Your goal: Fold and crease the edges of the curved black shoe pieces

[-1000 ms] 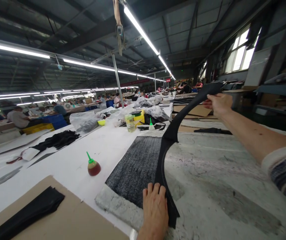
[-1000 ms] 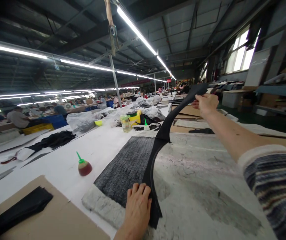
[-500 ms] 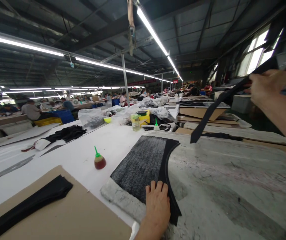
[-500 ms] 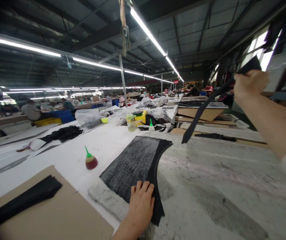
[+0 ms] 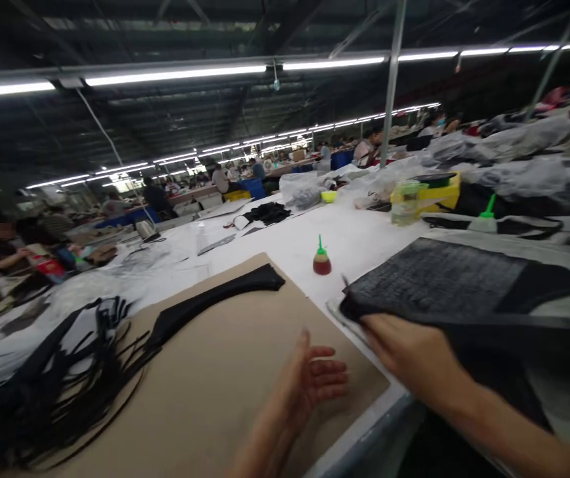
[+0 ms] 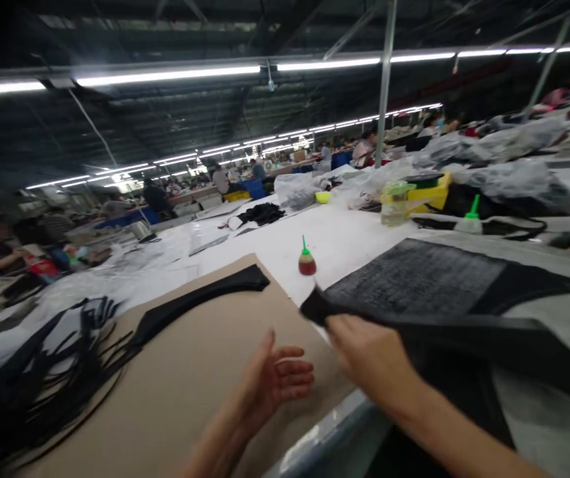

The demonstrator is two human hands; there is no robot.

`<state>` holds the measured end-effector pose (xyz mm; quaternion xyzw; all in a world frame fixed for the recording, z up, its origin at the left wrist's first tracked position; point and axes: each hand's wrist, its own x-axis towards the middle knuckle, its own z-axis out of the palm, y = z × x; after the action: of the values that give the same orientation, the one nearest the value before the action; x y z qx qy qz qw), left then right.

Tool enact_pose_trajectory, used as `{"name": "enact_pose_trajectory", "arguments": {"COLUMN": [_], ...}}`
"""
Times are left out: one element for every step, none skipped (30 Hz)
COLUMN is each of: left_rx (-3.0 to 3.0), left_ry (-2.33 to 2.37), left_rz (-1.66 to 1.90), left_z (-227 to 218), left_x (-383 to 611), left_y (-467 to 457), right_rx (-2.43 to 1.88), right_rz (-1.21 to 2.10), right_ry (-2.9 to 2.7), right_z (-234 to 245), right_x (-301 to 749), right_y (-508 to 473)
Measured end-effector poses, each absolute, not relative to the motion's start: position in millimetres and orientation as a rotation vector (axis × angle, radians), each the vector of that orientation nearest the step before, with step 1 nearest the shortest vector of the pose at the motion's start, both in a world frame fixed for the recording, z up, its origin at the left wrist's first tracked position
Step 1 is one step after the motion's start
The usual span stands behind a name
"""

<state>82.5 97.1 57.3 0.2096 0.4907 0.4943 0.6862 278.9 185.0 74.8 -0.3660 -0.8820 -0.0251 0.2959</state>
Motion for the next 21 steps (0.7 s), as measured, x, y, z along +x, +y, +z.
{"name": "enact_pose_trajectory", "arguments": {"left_rx": [0.381,0.345,0.342,0.363,0.385,0.404,0.415,0.417,0.410,0.400,0.382,0.368,0.377,0.406,0.444,0.481,0.512,0.529,0.530,0.534,0.553], "left_ry": [1.117,1.141,1.198,1.285,1.372,1.438,1.490,1.522,1.542,1.565,1.586,1.604,1.647,1.716,1.804,1.905,2.009,2.107,2.192,2.272,2.366], "left_rz": [1.146,1.190,1.215,1.242,1.274,1.298,1.324,1.350,1.374,1.399,1.426,1.447,1.453,1.441,1.412,1.367,1.314,1.261,1.224,1.196,1.163], "left_z": [60.0,60.8,59.6,56.6,52.0,46.6,41.0,35.7,31.0,27.2,24.0,21.4,19.0,16.6,14.2,11.9,10.3,9.5,9.9,11.8,15.1], "left_x": [58.4,36.4,16.8,-0.3,-15.1,-27.9,-39.3,-50.0,-60.3,-70.5,-80.7,-90.8,-100.8,-110.4,-119.7,-128.4,-136.8,-144.7,-152.3,-159.6,-166.9], "left_y": [81.2,65.2,49.5,34.2,19.3,4.8,-9.4,-23.4,-37.4,-51.4,-65.6,-79.7,-93.6,-107.0,-119.5,-130.7,-140.4,-148.2,-154.0,-157.5,-158.6], "right_rx": [-0.886,-0.796,-0.696,-0.608,-0.519,-0.436,-0.366,-0.312,-0.275,-0.250,-0.230,-0.217,-0.196,-0.181,-0.169,-0.163,-0.159,-0.144,-0.125,-0.095,-0.057], "right_rz": [-0.008,0.037,0.077,0.106,0.132,0.162,0.204,0.256,0.311,0.354,0.373,0.360,0.308,0.235,0.157,0.099,0.074,0.063,0.062,0.057,0.041], "right_ry": [-2.448,-2.521,-2.577,-2.604,-2.616,-2.624,-2.623,-2.614,-2.596,-2.568,-2.532,-2.495,-2.457,-2.430,-2.417,-2.412,-2.429,-2.444,-2.460,-2.471,-2.477], "right_z": [57.4,42.2,29.4,18.9,10.8,5.0,1.2,-1.0,-2.2,-3.1,-4.2,-6.0,-9.0,-13.1,-18.3,-24.1,-30.0,-35.4,-39.7,-42.7,-44.0], "right_x": [244.3,212.4,183.7,158.7,137.8,121.0,108.5,100.0,95.3,93.9,95.1,98.2,102.5,107.1,111.3,114.5,116.2,116.2,114.6,111.4,107.0], "right_y": [164.4,143.5,123.1,103.6,85.7,69.8,56.6,46.4,39.4,35.6,34.9,36.8,40.8,46.2,52.1,58.0,63.2,67.3,70.0,71.4,71.6]}}
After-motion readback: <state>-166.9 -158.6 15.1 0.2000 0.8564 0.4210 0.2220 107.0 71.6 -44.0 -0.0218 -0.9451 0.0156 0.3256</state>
